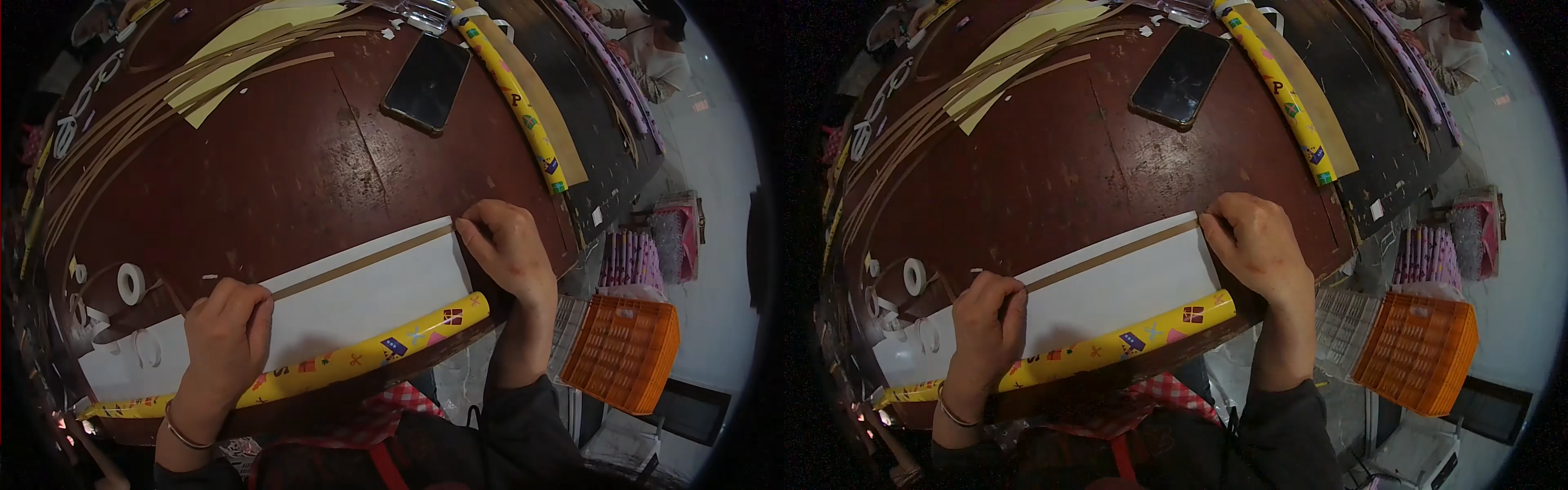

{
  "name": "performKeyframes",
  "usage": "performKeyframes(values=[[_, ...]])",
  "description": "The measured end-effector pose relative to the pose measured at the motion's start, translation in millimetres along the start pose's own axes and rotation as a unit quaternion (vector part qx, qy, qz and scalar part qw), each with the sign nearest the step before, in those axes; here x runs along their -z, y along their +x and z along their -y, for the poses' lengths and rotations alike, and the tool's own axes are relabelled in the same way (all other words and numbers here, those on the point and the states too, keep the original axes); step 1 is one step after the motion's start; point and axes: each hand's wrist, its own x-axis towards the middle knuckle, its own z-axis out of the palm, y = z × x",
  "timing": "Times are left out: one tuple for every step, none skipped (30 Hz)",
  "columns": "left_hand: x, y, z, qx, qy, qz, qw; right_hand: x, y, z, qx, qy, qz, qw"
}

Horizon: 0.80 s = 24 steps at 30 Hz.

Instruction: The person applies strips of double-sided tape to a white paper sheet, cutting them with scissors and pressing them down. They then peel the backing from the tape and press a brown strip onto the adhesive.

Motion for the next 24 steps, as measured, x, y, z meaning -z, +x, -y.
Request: performKeyframes(values=[[-0.1,-0.1,-0.2,0.000,0.000,0.000,1.000,0.0,0.0,0.2,0.001,-0.001,0.000,1.000],[-0.3,-0.1,-0.4,0.003,-0.003,-0.001,1.000,0.1,0.1,0.3,0.003,-0.002,-0.001,1.000],[-0.3,-0.2,-0.5,0.007,-0.006,-0.002,1.000,-0.1,0.2,0.2,0.003,-0.002,0.000,1.000],[-0.2,0.0,-0.4,0.007,-0.005,-0.003,1.000,-0.5,0.1,0.0,0.003,-0.004,-0.002,1.000],[-0.1,0.3,-0.2,0.006,-0.006,0.000,1.000,-0.8,0.1,-0.1,0.003,-0.007,-0.004,1.000],[0.1,0.5,0.0,0.005,-0.007,0.002,1.000,-0.7,0.3,0.3,0.004,-0.006,-0.003,1.000],[0.2,0.5,0.0,0.006,-0.006,0.002,1.000,-0.2,0.4,0.9,0.003,-0.009,-0.002,1.000],[0.0,0.5,-0.2,0.006,-0.007,0.000,1.000,0.0,0.3,1.2,0.001,-0.012,-0.001,1.000],[-0.2,0.4,-0.6,0.006,-0.007,-0.001,1.000,0.1,0.0,0.8,0.003,-0.011,0.001,1.000],[0.0,0.8,-0.6,0.009,-0.006,-0.002,1.000,0.0,-0.3,0.2,0.001,-0.016,0.003,1.000],[0.4,1.8,-0.5,0.006,-0.012,0.000,1.000,-0.3,-0.3,-0.4,-0.001,-0.019,0.006,1.000],[1.3,2.4,-0.3,0.004,-0.017,0.003,1.000,-0.7,-0.3,-0.7,0.003,-0.017,0.009,1.000],[2.3,2.9,-0.3,0.009,-0.013,0.002,1.000,-1.0,-0.4,-1.1,0.005,-0.021,0.003,1.000],[3.0,3.3,-0.6,0.026,-0.040,0.009,0.999,-1.5,-0.5,-1.1,0.008,-0.024,-0.003,1.000],[3.8,3.6,-0.8,0.043,-0.067,0.015,0.997,-1.8,-0.3,0.3,0.012,-0.021,0.001,1.000],[4.5,3.8,-0.7,0.048,-0.063,0.014,0.997,-1.3,-0.2,2.6,-0.003,-0.025,0.001,1.000],[5.0,4.0,-0.3,0.058,-0.072,0.019,0.996,-0.8,0.0,4.5,-0.017,-0.028,0.001,0.999],[5.3,4.0,0.1,0.067,-0.081,0.024,0.994,-0.5,0.3,5.6,-0.013,-0.026,0.004,1.000],[5.4,3.8,0.6,0.072,-0.079,0.022,0.994,-0.1,0.4,6.5,-0.018,-0.028,0.003,0.999],[5.1,3.7,1.4,0.075,-0.084,0.021,0.993,-0.1,0.5,7.1,-0.023,-0.030,0.002,0.999],[4.8,3.5,2.0,0.077,-0.089,0.019,0.993,-0.3,0.6,7.9,-0.020,-0.027,0.004,0.999],[4.2,3.2,2.6,0.081,-0.087,0.018,0.993,-0.6,0.7,8.6,-0.025,-0.031,0.001,0.999],[3.3,3.0,3.3,0.076,-0.083,0.016,0.994,-0.9,0.7,8.8,-0.031,-0.034,-0.003,0.999],[3.2,2.8,3.6,0.070,-0.079,0.014,0.994,-1.2,0.3,7.4,-0.029,-0.033,-0.001,0.999]])
